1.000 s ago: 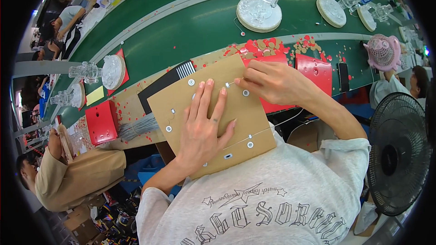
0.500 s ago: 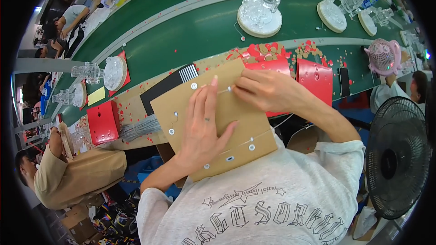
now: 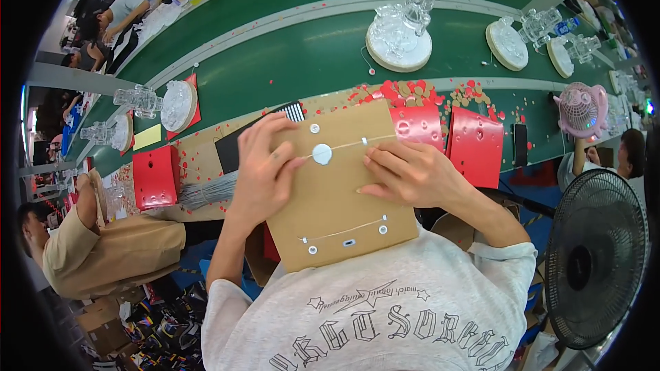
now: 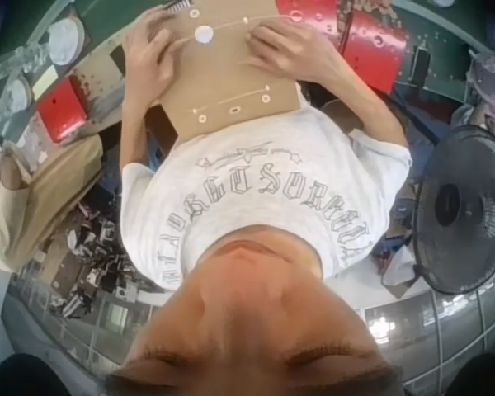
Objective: Manually assemble small circular components onto a lighting fixture base using a cardboard template on a factory assembly line.
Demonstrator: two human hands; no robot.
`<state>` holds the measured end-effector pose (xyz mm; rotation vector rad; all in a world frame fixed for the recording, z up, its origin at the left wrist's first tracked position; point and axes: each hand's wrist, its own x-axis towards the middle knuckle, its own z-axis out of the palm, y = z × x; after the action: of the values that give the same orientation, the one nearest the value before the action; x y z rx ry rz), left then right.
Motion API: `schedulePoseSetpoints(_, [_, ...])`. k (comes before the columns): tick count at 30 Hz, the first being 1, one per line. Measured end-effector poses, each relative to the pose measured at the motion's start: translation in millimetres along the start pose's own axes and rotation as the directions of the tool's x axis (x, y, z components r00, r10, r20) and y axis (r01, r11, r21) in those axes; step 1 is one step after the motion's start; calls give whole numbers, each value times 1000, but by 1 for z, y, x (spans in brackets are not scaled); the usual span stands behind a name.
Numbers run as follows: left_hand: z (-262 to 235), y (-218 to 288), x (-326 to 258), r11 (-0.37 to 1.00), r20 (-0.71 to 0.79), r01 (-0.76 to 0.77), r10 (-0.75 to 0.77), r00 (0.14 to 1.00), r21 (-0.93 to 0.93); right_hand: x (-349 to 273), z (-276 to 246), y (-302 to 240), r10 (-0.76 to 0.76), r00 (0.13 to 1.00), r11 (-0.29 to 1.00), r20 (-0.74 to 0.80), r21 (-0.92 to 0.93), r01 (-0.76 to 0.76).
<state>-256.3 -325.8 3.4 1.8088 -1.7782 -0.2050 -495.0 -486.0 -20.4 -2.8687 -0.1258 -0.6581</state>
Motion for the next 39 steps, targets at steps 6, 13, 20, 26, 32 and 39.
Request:
schedulePoseSetpoints(6, [13, -5, -18, 979, -130, 117, -140, 982, -167, 50, 13, -3, 163, 982, 949, -99, 287, -129])
schedulePoseSetpoints(13, [38, -1, -30, 400, -164, 192, -701, 694, -896, 64, 46, 5, 173, 976, 852, -131, 517, -81])
schedulePoseSetpoints(20, [30, 18, -28, 297, 73, 353, -665, 743, -887, 65, 41, -4, 15, 999, 962, -41, 274, -3])
schedulePoseSetpoints(26, [37, 16, -26, 299, 55, 355, -692, 720, -886, 60, 31, -3, -80, 995, 987, 62, 146, 70])
schedulePoseSetpoints(32, [44, 19, -23, 257, 52, 315, -694, 718, -914, 53, 28, -3, -56, 997, 986, 46, 161, 48])
schedulePoseSetpoints(39, [40, 15, -27, 317, 33, 320, -661, 749, -893, 60, 24, -9, -2, 995, 986, 99, 167, -14])
